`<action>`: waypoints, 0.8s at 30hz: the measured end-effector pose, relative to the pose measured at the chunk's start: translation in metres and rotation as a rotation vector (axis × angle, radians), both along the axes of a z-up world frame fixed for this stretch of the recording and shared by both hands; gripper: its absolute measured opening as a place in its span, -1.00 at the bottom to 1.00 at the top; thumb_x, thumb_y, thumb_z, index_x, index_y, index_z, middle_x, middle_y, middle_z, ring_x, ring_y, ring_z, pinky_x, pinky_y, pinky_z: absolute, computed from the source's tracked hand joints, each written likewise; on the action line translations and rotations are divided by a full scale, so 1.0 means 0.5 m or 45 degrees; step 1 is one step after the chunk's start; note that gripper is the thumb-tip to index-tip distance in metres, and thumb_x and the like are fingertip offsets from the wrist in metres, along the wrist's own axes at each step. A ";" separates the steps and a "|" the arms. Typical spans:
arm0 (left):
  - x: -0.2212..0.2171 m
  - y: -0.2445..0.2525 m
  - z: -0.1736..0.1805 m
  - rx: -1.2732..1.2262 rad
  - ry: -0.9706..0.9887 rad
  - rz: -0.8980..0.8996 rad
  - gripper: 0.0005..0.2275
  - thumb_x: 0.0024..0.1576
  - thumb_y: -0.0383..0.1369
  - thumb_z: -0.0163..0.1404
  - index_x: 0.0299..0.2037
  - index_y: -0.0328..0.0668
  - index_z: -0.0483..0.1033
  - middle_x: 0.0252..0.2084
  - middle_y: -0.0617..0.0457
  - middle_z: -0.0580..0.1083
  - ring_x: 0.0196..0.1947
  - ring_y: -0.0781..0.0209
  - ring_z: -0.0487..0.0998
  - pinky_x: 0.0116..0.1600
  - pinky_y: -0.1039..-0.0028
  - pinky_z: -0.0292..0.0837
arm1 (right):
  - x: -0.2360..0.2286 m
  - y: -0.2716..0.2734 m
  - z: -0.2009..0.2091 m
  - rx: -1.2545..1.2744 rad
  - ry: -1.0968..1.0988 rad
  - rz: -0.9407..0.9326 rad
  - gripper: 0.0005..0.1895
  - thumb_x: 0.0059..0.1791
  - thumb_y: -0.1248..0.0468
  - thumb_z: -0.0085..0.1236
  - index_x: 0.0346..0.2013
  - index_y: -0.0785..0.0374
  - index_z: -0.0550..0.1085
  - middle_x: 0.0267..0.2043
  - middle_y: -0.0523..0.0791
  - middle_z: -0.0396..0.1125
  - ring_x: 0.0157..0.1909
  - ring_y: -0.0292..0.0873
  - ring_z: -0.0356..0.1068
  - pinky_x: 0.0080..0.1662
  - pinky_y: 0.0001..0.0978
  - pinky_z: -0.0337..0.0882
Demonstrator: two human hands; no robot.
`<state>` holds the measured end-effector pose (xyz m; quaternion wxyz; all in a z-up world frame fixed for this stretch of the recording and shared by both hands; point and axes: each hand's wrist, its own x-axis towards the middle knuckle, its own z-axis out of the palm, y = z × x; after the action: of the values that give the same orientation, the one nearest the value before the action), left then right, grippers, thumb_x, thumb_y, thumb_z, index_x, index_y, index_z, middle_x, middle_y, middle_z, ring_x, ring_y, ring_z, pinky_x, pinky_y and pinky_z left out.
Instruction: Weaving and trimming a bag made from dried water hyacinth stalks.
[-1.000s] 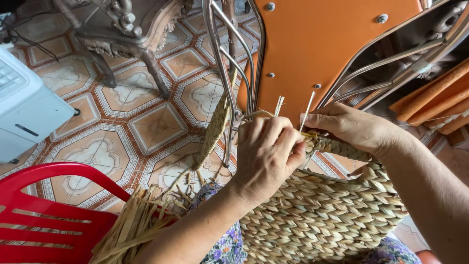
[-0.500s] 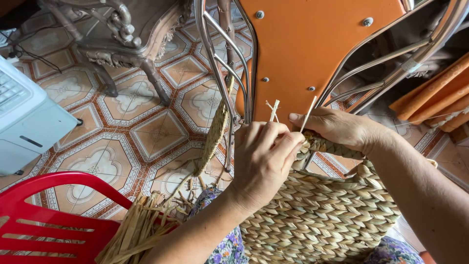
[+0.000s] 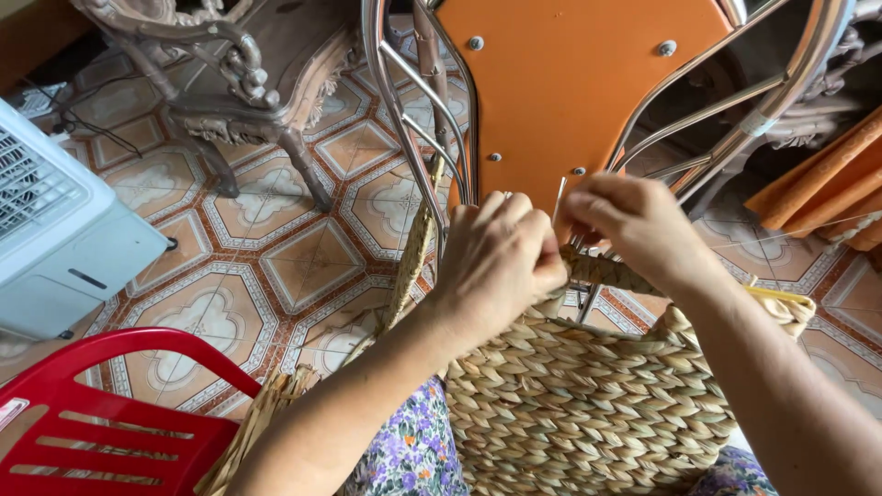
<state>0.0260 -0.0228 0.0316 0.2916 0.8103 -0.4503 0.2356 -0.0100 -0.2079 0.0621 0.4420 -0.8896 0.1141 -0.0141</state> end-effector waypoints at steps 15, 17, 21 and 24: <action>0.027 0.041 -0.006 -0.523 0.742 -0.337 -0.88 0.14 -0.35 0.11 -0.19 -0.15 0.52 -0.18 0.07 0.44 -0.20 0.23 0.48 -0.07 0.43 0.54 | -0.071 0.021 -0.042 -0.273 -0.615 0.286 -0.86 -0.10 0.36 0.31 -0.26 0.29 0.57 -0.27 -0.14 0.38 -0.26 -0.27 0.45 -0.25 -0.39 0.49; 0.030 0.028 -0.017 -0.479 0.732 -0.262 -0.78 0.11 -0.31 0.16 -0.10 -0.16 0.50 -0.13 0.07 0.44 -0.20 0.22 0.47 -0.08 0.42 0.51 | -0.076 0.009 -0.052 -0.203 -0.649 0.293 -0.87 -0.09 0.38 0.31 -0.28 0.31 0.54 -0.26 -0.14 0.39 -0.22 -0.26 0.44 -0.18 -0.37 0.48; 0.044 0.008 -0.072 -0.467 0.357 -0.254 -0.88 0.14 -0.31 0.19 -0.27 -0.16 0.60 -0.16 0.10 0.53 -0.13 0.19 0.50 -0.01 0.37 0.43 | -0.067 -0.021 -0.061 0.188 -0.420 0.332 -0.87 -0.05 0.36 0.24 -0.23 0.30 0.50 -0.20 -0.15 0.37 -0.11 -0.31 0.47 -0.01 -0.43 0.54; 0.057 -0.001 -0.089 -0.536 0.430 -0.216 -0.89 0.20 -0.34 0.14 -0.30 -0.19 0.55 -0.16 0.12 0.53 -0.09 0.18 0.52 0.06 0.36 0.44 | -0.061 0.024 -0.018 -0.296 -0.275 0.243 -0.72 -0.16 0.32 0.32 -0.18 0.26 0.52 -0.17 -0.18 0.43 -0.16 -0.32 0.50 -0.11 -0.45 0.56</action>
<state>0.0545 -0.0231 -0.0130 0.5431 0.7191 -0.4027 0.1603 -0.0406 -0.1958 0.0533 0.3454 -0.9347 -0.0212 -0.0809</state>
